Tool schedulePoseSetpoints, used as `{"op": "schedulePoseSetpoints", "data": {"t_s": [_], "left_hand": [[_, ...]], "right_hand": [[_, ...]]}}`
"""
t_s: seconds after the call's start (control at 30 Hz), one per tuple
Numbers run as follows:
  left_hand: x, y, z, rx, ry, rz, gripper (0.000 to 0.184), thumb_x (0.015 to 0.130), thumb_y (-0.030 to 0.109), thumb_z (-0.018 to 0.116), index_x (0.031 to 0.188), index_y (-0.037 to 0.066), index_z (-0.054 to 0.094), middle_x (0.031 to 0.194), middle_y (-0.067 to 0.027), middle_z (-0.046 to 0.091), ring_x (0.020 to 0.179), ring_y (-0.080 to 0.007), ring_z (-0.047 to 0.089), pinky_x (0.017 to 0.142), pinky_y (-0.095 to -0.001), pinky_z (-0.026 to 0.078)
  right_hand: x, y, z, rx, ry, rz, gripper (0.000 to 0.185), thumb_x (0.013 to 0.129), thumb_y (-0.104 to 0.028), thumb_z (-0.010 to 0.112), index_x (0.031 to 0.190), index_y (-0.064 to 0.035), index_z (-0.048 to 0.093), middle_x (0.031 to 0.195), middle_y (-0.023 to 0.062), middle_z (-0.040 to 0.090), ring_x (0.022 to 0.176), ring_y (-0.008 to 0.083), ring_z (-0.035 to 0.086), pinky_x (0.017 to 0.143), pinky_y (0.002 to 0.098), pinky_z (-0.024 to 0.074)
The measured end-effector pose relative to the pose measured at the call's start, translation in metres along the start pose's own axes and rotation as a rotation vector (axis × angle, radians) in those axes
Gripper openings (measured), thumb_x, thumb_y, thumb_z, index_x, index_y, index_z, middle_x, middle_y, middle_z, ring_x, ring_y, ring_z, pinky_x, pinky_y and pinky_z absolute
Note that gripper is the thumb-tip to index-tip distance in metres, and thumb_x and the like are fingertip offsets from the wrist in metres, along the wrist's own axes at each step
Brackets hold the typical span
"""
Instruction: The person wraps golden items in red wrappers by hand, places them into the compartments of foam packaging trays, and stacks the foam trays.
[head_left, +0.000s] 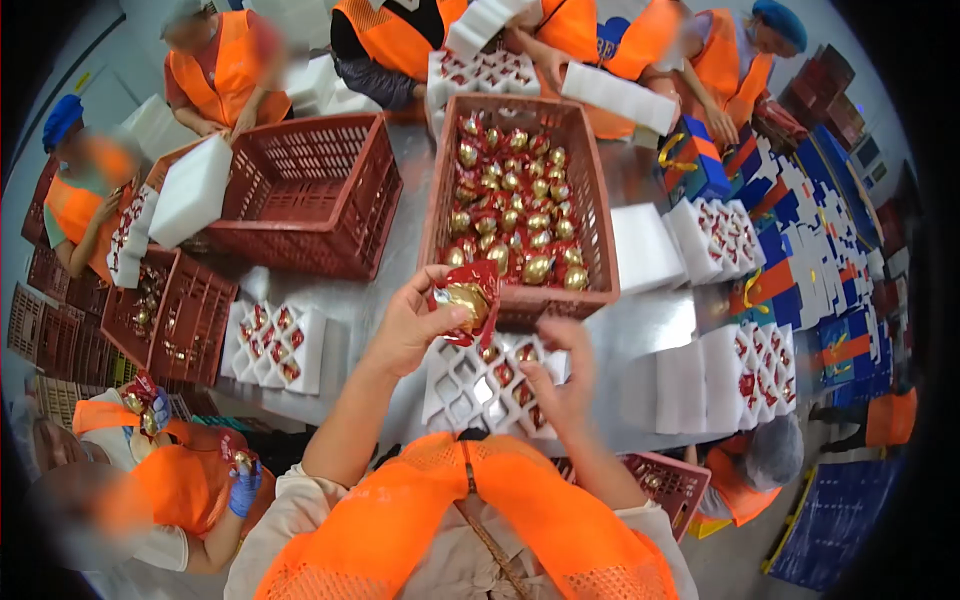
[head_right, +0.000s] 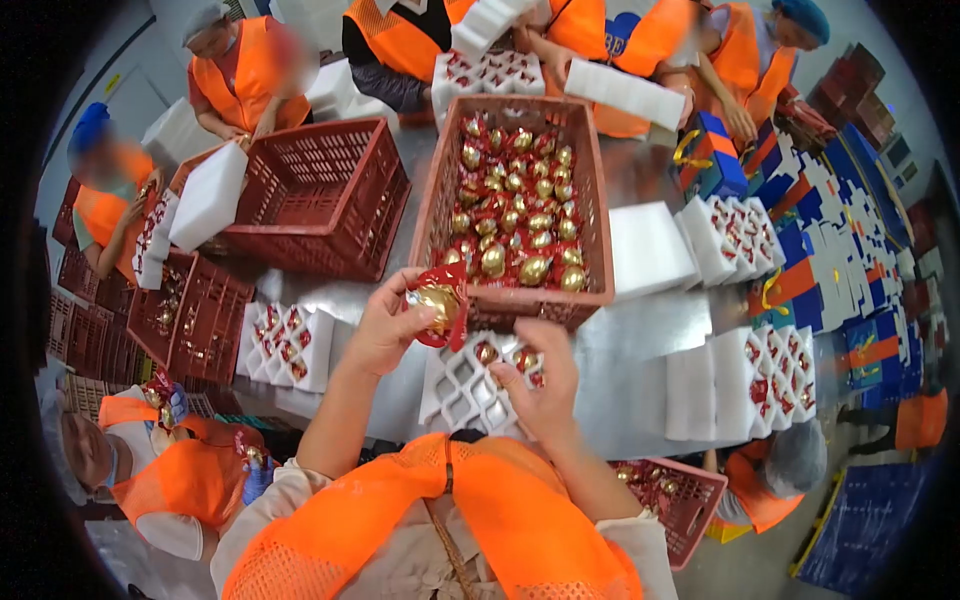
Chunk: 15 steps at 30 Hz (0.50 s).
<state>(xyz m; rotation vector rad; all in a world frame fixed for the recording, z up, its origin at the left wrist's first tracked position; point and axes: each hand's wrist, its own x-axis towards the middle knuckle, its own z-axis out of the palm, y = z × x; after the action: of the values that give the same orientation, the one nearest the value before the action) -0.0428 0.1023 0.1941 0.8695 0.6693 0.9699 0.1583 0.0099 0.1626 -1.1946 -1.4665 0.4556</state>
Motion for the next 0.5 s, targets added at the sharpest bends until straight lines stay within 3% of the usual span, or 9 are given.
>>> {"op": "schedulePoseSetpoints", "data": {"t_s": [0.07,0.17,0.27,0.3,0.37,0.4,0.5], "left_hand": [[-0.019,-0.021,0.003,0.053,0.004,0.014,0.051,0.074,0.004,0.074,0.117,0.002,0.046,0.108,-0.0068,0.058,0.096,-0.0155,0.060,0.084,-0.0302,0.051],[-0.043,-0.038,0.009,0.007,0.028,0.052,0.051,0.074,0.005,0.075,0.118,-0.001,0.049,0.107,-0.0082,0.059,0.097,-0.0159,0.059,0.085,-0.0305,0.051],[-0.062,-0.043,0.005,0.053,0.034,0.022,0.051,0.075,0.003,0.073,0.120,-0.002,0.049,0.109,-0.0091,0.059,0.096,-0.0160,0.060,0.084,-0.0321,0.052],[-0.068,-0.042,0.000,0.033,0.030,-0.027,0.050,0.076,0.003,0.070,0.121,-0.003,0.049,0.109,-0.0103,0.060,0.095,-0.0176,0.061,0.083,-0.0343,0.053],[-0.082,-0.036,-0.008,-0.072,0.019,-0.046,0.048,0.077,0.003,0.069,0.121,-0.003,0.049,0.110,-0.0108,0.060,0.095,-0.0188,0.061,0.083,-0.0352,0.053],[-0.089,-0.035,-0.009,-0.178,-0.001,-0.076,0.047,0.077,0.002,0.067,0.120,-0.003,0.049,0.110,-0.0113,0.060,0.095,-0.0201,0.062,0.083,-0.0361,0.054],[-0.100,-0.040,-0.007,-0.308,0.022,-0.048,0.041,0.079,0.003,0.064,0.118,-0.001,0.051,0.108,-0.0108,0.060,0.094,-0.0214,0.062,0.083,-0.0344,0.053]], "right_hand": [[0.013,-0.034,-0.006,0.151,-0.024,0.044,0.083,0.066,-0.034,0.081,0.128,0.0013,0.037,0.125,0.0163,0.045,0.109,0.0284,0.050,0.083,0.0371,0.0449],[0.011,-0.049,0.009,0.108,-0.198,0.190,0.109,0.062,-0.038,0.082,0.140,-0.0006,0.015,0.132,0.0184,0.037,0.111,0.0286,0.046,0.085,0.0390,0.0445],[0.002,-0.036,0.027,0.297,-0.328,0.349,0.060,0.081,-0.013,0.067,0.130,0.0009,0.036,0.114,0.0164,0.053,0.086,0.0190,0.059,0.069,0.0279,0.0498],[0.000,-0.027,0.027,0.297,-0.334,0.341,0.060,0.081,-0.013,0.067,0.130,0.0009,0.036,0.114,0.0164,0.053,0.086,0.0190,0.059,0.069,0.0279,0.0498],[-0.003,-0.012,0.024,0.588,-0.448,0.502,0.035,0.086,-0.003,0.059,0.119,-0.0009,0.049,0.094,0.0088,0.062,0.066,0.0098,0.059,0.057,0.0215,0.0481],[0.002,-0.028,0.023,0.696,-0.411,0.531,0.028,0.087,0.000,0.056,0.115,-0.0003,0.054,0.086,0.0080,0.063,0.056,0.0089,0.057,0.050,0.0203,0.0474],[0.004,-0.030,0.022,0.776,-0.491,0.579,0.030,0.086,0.000,0.056,0.117,-0.0004,0.054,0.086,0.0074,0.063,0.057,0.0086,0.057,0.050,0.0198,0.0471]]}}
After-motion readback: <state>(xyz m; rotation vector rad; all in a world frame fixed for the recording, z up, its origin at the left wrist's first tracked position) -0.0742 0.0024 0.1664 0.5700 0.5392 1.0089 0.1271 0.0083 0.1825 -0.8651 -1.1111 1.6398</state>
